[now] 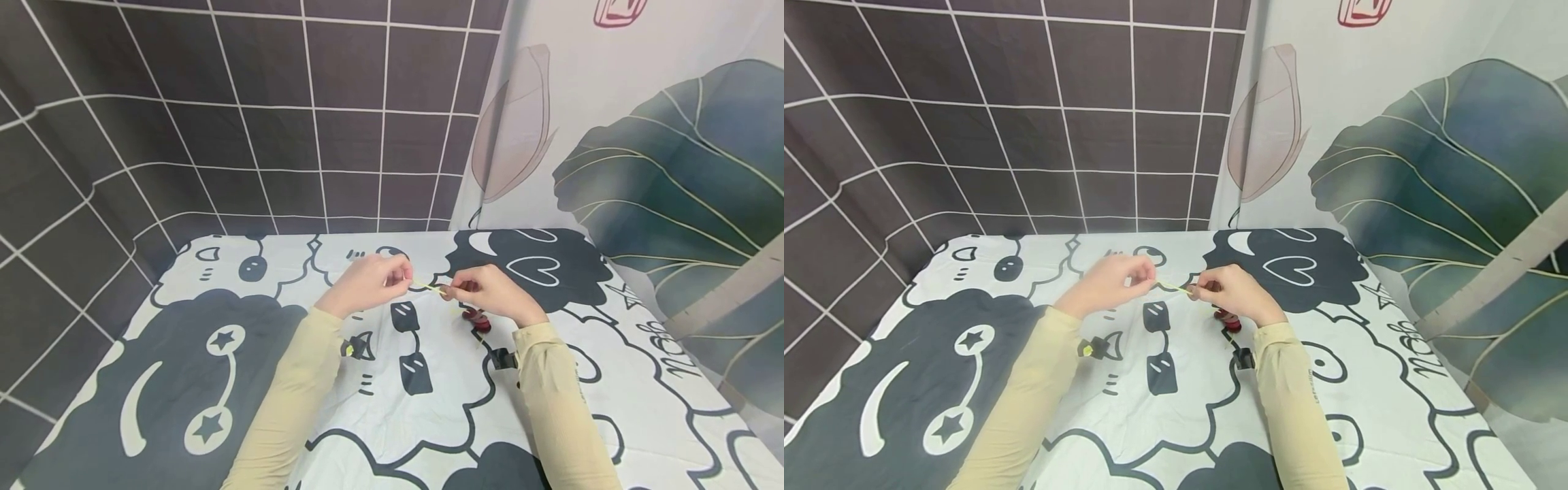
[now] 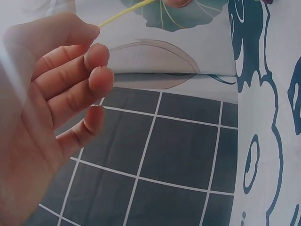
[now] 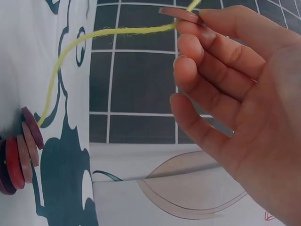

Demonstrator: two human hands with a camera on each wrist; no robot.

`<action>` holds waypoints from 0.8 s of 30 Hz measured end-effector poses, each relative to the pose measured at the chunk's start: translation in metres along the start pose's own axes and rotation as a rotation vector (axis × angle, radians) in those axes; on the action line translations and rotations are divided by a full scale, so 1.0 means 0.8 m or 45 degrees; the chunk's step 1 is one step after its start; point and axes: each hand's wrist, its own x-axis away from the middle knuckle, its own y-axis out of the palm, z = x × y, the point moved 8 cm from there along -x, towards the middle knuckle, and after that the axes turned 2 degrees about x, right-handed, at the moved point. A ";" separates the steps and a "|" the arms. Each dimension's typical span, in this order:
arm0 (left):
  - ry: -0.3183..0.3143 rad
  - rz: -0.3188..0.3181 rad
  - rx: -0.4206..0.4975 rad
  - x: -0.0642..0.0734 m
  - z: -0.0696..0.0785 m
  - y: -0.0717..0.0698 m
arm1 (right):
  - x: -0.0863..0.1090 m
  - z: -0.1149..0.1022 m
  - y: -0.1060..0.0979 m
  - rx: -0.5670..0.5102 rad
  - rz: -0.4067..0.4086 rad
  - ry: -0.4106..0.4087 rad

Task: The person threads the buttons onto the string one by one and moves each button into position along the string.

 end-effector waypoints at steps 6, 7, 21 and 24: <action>0.018 0.007 -0.010 0.001 0.003 -0.004 | 0.001 0.006 0.003 0.008 -0.057 0.013; 0.020 0.007 -0.005 0.001 0.003 -0.004 | 0.001 0.006 0.003 0.013 -0.061 0.006; 0.004 0.018 0.018 0.006 -0.003 -0.012 | 0.007 0.017 -0.001 -0.021 -0.102 0.018; 0.004 0.012 0.031 0.007 -0.004 -0.014 | 0.009 0.020 0.000 -0.033 -0.109 0.022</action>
